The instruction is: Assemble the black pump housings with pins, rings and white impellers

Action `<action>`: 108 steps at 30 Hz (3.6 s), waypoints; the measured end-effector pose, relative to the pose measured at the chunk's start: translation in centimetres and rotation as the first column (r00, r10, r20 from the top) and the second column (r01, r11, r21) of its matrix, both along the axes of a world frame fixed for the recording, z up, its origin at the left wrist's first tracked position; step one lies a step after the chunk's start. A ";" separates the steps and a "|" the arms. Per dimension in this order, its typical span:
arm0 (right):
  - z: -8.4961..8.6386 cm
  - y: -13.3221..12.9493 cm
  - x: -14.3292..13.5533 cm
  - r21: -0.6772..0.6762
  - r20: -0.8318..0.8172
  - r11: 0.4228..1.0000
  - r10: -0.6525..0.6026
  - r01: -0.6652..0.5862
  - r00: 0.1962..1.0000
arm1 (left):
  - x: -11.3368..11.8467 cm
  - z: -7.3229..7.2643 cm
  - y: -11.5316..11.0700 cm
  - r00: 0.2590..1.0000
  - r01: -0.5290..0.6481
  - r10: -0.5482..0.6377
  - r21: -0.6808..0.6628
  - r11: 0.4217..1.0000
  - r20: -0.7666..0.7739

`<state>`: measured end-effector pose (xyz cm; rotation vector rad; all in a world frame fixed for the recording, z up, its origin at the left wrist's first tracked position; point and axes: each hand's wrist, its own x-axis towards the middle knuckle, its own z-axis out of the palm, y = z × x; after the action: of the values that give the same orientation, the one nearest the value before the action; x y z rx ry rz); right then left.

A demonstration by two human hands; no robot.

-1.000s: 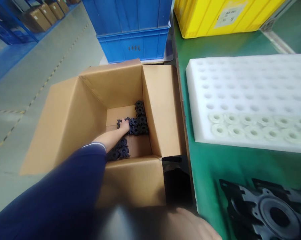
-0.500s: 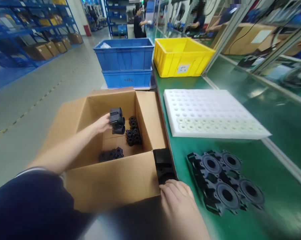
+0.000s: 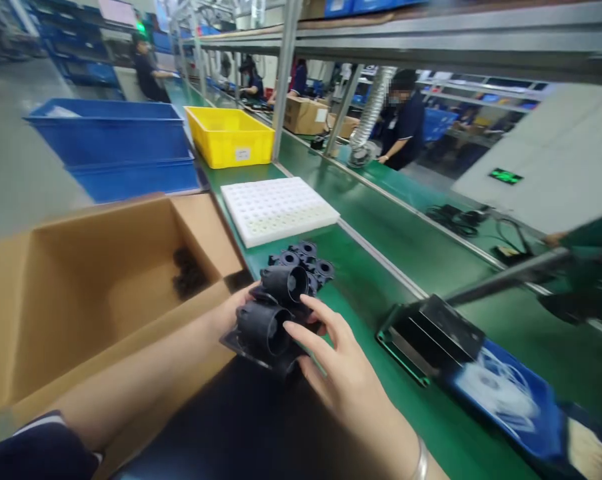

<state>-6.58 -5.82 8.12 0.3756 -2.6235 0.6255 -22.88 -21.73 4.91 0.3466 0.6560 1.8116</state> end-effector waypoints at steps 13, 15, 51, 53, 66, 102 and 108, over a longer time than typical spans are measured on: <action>-1.0 4.0 8.5 0.096 0.223 0.937 -0.350 0.336 0.910 | 7.3 -3.6 8.4 0.984 0.146 -0.158 -0.151 0.978 -0.076; -1.3 4.6 8.6 -0.011 0.265 0.948 -0.303 0.317 0.915 | 7.7 -3.8 8.8 0.988 0.130 -0.141 -0.173 0.976 -0.057; 0.8 3.9 6.6 0.490 0.560 0.851 -0.475 0.190 0.679 | 3.9 -3.5 2.2 0.732 -0.087 -0.131 -0.283 0.955 -0.668; 0.6 3.9 7.2 0.492 0.544 0.845 -0.488 0.211 0.683 | 4.0 -3.7 2.4 0.728 -0.080 -0.143 -0.291 0.953 -0.670; -1.2 4.8 11.9 0.040 0.201 0.912 -0.407 0.408 0.891 | 7.2 -3.3 8.5 0.822 0.165 -0.239 -0.185 0.969 -0.516; -8.5 5.7 13.1 -0.720 0.007 0.536 -0.631 0.442 0.776 | 1.2 3.6 16.0 -0.734 -0.302 -0.516 -0.469 0.830 -0.442; -7.5 5.8 13.1 -0.877 0.052 0.333 -0.653 0.347 0.756 | 1.1 4.5 16.5 -0.803 -0.399 -0.525 -0.400 0.825 -0.282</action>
<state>6.47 0.03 0.64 -0.6220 -1.6198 1.3651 -21.73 -5.25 9.37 2.0437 2.3156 -0.4632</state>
